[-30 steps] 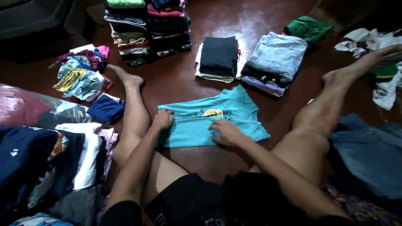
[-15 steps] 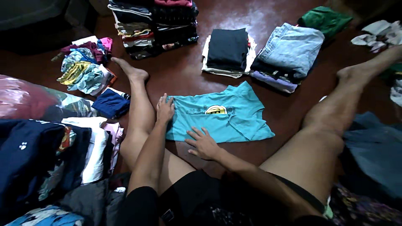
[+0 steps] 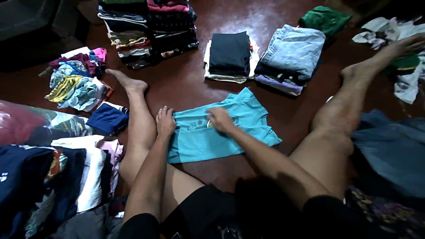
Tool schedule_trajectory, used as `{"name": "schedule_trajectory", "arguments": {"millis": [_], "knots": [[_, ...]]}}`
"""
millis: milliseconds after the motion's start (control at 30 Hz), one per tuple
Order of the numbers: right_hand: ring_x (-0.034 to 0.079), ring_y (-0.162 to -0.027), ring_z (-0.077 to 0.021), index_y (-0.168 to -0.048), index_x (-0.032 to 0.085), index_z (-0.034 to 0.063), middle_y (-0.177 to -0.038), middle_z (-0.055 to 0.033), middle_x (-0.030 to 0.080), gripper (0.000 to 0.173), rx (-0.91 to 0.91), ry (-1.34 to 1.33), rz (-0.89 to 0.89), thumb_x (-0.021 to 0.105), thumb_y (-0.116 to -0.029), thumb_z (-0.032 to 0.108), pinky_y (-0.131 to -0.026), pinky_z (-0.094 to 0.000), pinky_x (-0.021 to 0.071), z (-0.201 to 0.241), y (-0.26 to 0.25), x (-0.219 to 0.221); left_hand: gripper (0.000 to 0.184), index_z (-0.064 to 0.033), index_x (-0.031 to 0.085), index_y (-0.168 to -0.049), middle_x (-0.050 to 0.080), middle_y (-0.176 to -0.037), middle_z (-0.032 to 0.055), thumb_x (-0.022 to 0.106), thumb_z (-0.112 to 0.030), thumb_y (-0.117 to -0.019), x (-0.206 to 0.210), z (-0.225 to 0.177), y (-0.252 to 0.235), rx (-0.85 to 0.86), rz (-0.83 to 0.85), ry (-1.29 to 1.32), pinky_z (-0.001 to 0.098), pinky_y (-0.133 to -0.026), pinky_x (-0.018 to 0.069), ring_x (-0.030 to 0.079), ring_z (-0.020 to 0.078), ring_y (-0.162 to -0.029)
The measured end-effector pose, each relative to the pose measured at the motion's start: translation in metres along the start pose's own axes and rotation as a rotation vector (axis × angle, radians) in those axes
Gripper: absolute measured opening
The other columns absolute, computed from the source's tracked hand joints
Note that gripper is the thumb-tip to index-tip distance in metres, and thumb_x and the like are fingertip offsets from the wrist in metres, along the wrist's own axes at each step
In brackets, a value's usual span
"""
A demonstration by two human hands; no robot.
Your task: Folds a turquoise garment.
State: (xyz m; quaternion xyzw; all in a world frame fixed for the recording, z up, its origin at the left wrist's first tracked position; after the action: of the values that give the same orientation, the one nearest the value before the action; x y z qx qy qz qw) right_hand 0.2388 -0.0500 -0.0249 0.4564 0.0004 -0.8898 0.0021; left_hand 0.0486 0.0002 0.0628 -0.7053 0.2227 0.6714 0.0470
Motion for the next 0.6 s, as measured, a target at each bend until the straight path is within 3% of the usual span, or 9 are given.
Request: {"name": "schedule_trajectory", "arguments": {"millis": [67,100,133,167,233,300,400,500,600], "knots": [[0.057,-0.131,-0.0384,-0.133,0.066,0.0112,-0.136,-0.0169,0.064,0.033,0.099,0.117,-0.084,0.05,-0.1054,0.02,-0.102,-0.0657,0.0438,-0.051,-0.024,-0.035,0.047,-0.0037,0.039,-0.156,0.031,-0.164,0.024,0.041,-0.008,-0.1086,0.0,0.009,-0.021,-0.161,0.369,0.035,0.0549,-0.124,0.0226,0.024,0.0384,-0.155],[0.051,-0.137,-0.039,-0.139,0.062,0.0143,-0.142,-0.0156,0.061,0.036,0.137,0.171,-0.086,0.05,-0.105,0.019,-0.104,-0.0686,0.0404,-0.073,-0.032,-0.046,0.044,-0.004,0.048,-0.15,0.042,-0.156,0.0257,0.049,-0.012,-0.1066,0.021,0.029,-0.038,-0.121,0.319,0.019,0.0597,-0.118,0.0319,0.035,0.0431,-0.149],[0.041,-0.147,-0.0388,-0.147,0.056,0.0196,-0.153,-0.0123,0.052,0.042,0.181,0.209,-0.04,0.05,-0.1053,0.019,-0.11,-0.0724,0.0326,-0.091,-0.04,-0.053,0.033,-0.0024,0.067,-0.128,0.062,-0.132,0.0281,0.062,-0.013,-0.0971,0.05,0.055,-0.057,-0.016,-0.002,0.046,0.0657,-0.103,0.0444,0.054,0.0483,-0.129],[0.031,-0.152,-0.0405,-0.152,0.051,0.024,-0.159,-0.0114,0.046,0.048,0.204,0.232,0.019,0.052,-0.1044,0.018,-0.112,-0.0773,0.0241,-0.104,-0.047,-0.057,0.031,-0.0043,0.07,-0.124,0.063,-0.128,0.0267,0.066,-0.015,-0.0953,0.07,0.075,-0.075,0.033,-0.012,0.051,0.0677,-0.1,0.046,0.055,0.0488,-0.126],[0.034,-0.149,-0.0446,-0.144,0.059,0.024,-0.151,-0.0145,0.053,0.049,0.19,0.294,0.096,0.064,-0.0965,0.014,-0.111,-0.0819,0.0197,-0.115,-0.058,-0.063,0.032,-0.0062,0.068,-0.126,0.061,-0.133,0.0224,0.066,-0.017,-0.0964,0.078,0.089,-0.096,0.094,0.173,0.018,0.0664,-0.102,0.0466,0.054,0.0453,-0.128],[0.046,-0.137,-0.0449,-0.122,0.073,0.0136,-0.135,-0.0191,0.062,0.036,0.151,0.36,0.179,0.076,-0.0862,0.013,-0.11,-0.0784,0.0251,-0.115,-0.066,-0.066,0.029,-0.0044,0.065,-0.126,0.064,-0.13,0.0216,0.062,-0.017,-0.0996,0.066,0.087,-0.096,0.145,0.291,0.003,0.0667,-0.102,0.0453,0.059,0.0429,-0.124],[0.061,-0.118,-0.0384,-0.105,0.073,0.0062,-0.116,-0.0169,0.067,0.022,0.047,0.328,0.309,0.077,-0.0857,0.017,-0.108,-0.0727,0.0328,-0.11,-0.068,-0.074,0.027,-0.0025,0.064,-0.123,0.068,-0.12,0.0223,0.065,-0.011,-0.0979,0.051,0.087,-0.088,0.264,0.349,0.005,0.0667,-0.098,0.0487,0.065,0.042,-0.115],[0.067,-0.093,-0.0376,-0.1,0.067,0.0027,-0.093,-0.0173,0.069,0.017,-0.109,0.247,0.347,0.074,-0.088,0.013,-0.091,-0.0639,0.0475,-0.099,-0.059,-0.097,0.027,-0.0007,0.067,-0.119,0.067,-0.117,0.0209,0.072,-0.004,-0.0926,0.038,0.081,-0.072,0.384,0.351,0.023,0.0616,-0.098,0.0505,0.065,0.0387,-0.113],[0.068,-0.092,-0.034,-0.108,0.068,0.0049,-0.094,-0.0143,0.07,0.018,-0.23,0.239,0.336,0.072,-0.0934,0.014,-0.092,-0.0591,0.0507,-0.081,-0.031,-0.122,0.024,-0.0014,0.068,-0.115,0.067,-0.111,0.0196,0.072,-0.002,-0.091,0.028,0.08,-0.053,0.468,0.295,-0.005,0.0601,-0.092,0.053,0.066,0.0378,-0.106]]}}
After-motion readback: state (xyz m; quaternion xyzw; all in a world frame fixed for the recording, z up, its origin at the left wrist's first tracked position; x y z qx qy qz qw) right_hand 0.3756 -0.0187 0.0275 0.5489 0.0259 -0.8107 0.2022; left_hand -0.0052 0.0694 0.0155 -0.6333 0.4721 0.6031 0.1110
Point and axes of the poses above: each hand's wrist, its own y-axis away from the middle knuckle, its own x-axis out of the palm, z = x × y, the point moved 7 cm from there along -y, towards the middle knuckle
